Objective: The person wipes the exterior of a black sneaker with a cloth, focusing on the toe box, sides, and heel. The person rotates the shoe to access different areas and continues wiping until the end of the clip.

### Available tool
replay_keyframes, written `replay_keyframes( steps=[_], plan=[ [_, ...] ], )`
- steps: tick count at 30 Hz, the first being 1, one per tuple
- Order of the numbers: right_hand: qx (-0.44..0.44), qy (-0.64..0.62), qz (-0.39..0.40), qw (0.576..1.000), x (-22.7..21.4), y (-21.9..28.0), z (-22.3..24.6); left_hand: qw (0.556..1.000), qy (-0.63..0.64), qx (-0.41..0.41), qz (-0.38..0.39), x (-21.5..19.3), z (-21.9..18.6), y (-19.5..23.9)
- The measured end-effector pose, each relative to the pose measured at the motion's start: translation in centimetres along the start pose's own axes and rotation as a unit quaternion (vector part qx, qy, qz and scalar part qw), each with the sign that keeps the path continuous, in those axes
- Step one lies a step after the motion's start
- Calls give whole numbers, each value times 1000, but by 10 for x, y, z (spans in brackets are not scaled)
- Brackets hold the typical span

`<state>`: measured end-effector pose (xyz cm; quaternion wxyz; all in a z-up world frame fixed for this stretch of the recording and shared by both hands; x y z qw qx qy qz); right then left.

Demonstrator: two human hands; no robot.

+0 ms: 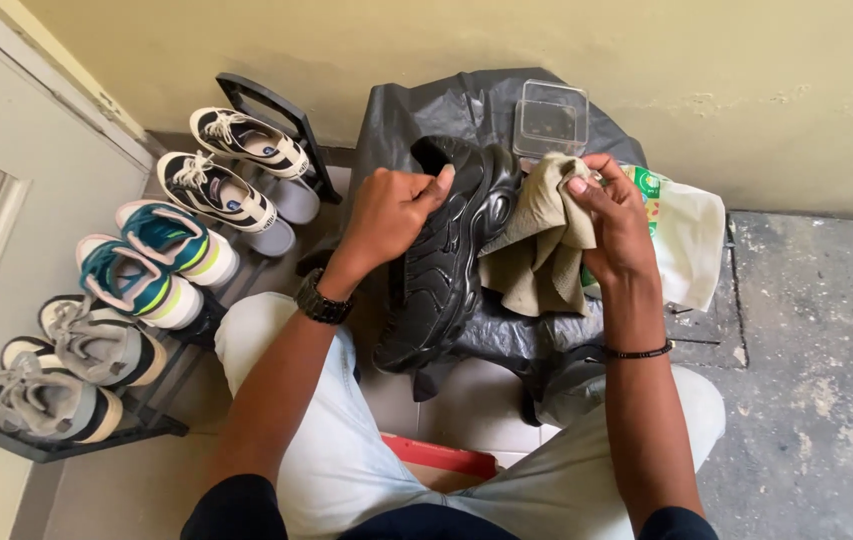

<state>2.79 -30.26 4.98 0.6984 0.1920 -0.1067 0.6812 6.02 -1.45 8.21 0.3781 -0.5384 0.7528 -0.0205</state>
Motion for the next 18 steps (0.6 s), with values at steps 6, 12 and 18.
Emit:
replay_keyframes(
  steps=[6, 12, 18],
  plan=[
    [-51, 63, -4, 997, 34, 10, 5, 995, 56, -75, 31, 19, 35, 9],
    [-160, 270, 10, 949, 85, 15, 8, 993, 102, -55, 30, 22, 31, 13],
    [-283, 453, -31, 845, 96, 3, -14, 994, 102, -39, -7, 34, 42, 11]
  ],
)
Point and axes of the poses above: each hand's wrist, its own y-axis away from the middle knuckle, its own x-axis out of the palm, z = x × y, the point moved 4 cm from there along -y, towards the middle knuckle, and after that the axes turned 12 degrees about x, right-handed, at the moved point
